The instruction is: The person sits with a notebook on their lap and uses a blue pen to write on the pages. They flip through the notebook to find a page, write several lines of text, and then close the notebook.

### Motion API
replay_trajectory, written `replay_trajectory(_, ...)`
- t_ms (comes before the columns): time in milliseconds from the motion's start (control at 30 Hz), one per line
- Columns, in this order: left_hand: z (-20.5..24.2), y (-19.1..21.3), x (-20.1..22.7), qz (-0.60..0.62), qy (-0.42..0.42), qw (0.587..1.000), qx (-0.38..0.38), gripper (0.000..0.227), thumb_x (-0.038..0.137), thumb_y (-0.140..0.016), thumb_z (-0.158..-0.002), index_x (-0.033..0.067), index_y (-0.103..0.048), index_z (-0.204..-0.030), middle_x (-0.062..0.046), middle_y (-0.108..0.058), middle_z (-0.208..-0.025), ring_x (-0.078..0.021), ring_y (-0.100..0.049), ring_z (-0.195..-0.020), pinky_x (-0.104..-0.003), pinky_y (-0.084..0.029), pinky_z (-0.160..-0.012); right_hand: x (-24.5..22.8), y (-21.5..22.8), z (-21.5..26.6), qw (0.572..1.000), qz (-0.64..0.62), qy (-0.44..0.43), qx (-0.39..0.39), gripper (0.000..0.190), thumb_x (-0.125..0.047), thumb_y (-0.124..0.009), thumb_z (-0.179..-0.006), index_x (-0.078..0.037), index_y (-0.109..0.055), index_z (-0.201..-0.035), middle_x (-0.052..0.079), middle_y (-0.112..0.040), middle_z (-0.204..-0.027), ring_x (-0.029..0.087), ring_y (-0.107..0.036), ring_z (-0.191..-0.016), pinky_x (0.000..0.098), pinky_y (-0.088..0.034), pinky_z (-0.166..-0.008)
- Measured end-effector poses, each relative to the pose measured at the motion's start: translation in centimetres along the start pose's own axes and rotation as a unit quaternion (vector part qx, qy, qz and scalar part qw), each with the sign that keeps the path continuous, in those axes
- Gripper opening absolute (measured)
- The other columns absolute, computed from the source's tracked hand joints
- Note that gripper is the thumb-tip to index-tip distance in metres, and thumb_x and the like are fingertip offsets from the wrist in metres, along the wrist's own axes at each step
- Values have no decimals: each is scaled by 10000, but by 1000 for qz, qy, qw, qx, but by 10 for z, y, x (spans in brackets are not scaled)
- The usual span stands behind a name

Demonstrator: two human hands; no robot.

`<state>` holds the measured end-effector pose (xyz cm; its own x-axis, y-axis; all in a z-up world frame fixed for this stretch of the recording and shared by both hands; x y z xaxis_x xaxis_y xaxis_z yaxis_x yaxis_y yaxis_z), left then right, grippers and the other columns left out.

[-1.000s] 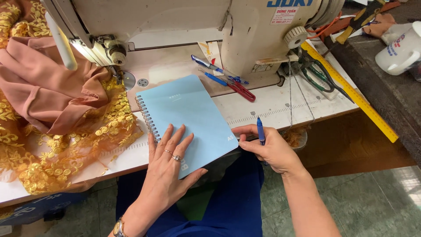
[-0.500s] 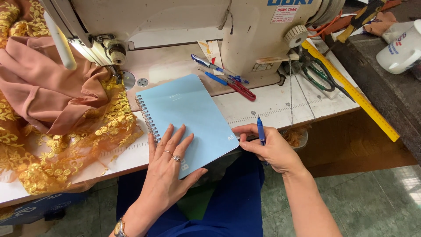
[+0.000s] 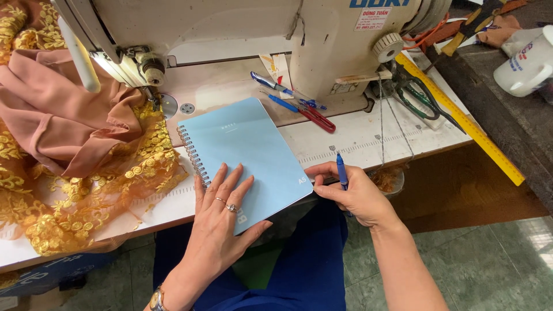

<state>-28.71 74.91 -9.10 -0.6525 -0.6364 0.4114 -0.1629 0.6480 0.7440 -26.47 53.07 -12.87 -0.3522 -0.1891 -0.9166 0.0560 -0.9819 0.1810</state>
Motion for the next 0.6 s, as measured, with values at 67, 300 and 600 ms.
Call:
replay_trajectory(67, 0, 1, 1, 2, 0, 1000, 1, 741, 466, -737, -787, 104, -451, -1366, -122, -434, -1470, -362, -332, -1412, -646, -147, -1136, -2, -1, 1, 1000, 4, 0, 0, 297, -56, -675, -823, -45, -720, -1116, -19, -546, -764, 30, -244, -450, 208, -121, -414)
replay_trajectory(300, 0, 0, 1, -1, -2, 1000, 2, 736, 469, -737, -785, 107, -453, -1359, -120, -438, -1467, -361, -335, -1411, -662, -153, -1124, 0, 0, 0, 1000, 6, -5, 0, 283, -58, -676, -819, -52, -717, -1099, -33, -548, -756, 32, -253, -452, 213, -124, -413)
replay_trajectory(600, -6, 10, -2, 184, 67, 979, -59, 834, 475, -670, -793, 79, -332, -1444, -157, -338, -1532, -380, -171, -1470, -623, 33, -1126, -53, -13, 15, 976, 113, 144, 122, 262, -151, -739, -795, -91, -723, -1049, -68, -602, -848, 63, -277, -507, 210, -282, -534)
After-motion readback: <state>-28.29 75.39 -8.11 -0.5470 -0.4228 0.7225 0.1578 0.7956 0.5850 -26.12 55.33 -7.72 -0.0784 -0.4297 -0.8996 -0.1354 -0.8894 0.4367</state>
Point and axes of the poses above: each hand's wrist, its own z-axis away from the middle knuckle, its own y-axis out of the back of the hand, x = y × z, the point moved 10 cm from there along -z, towards the middle knuckle
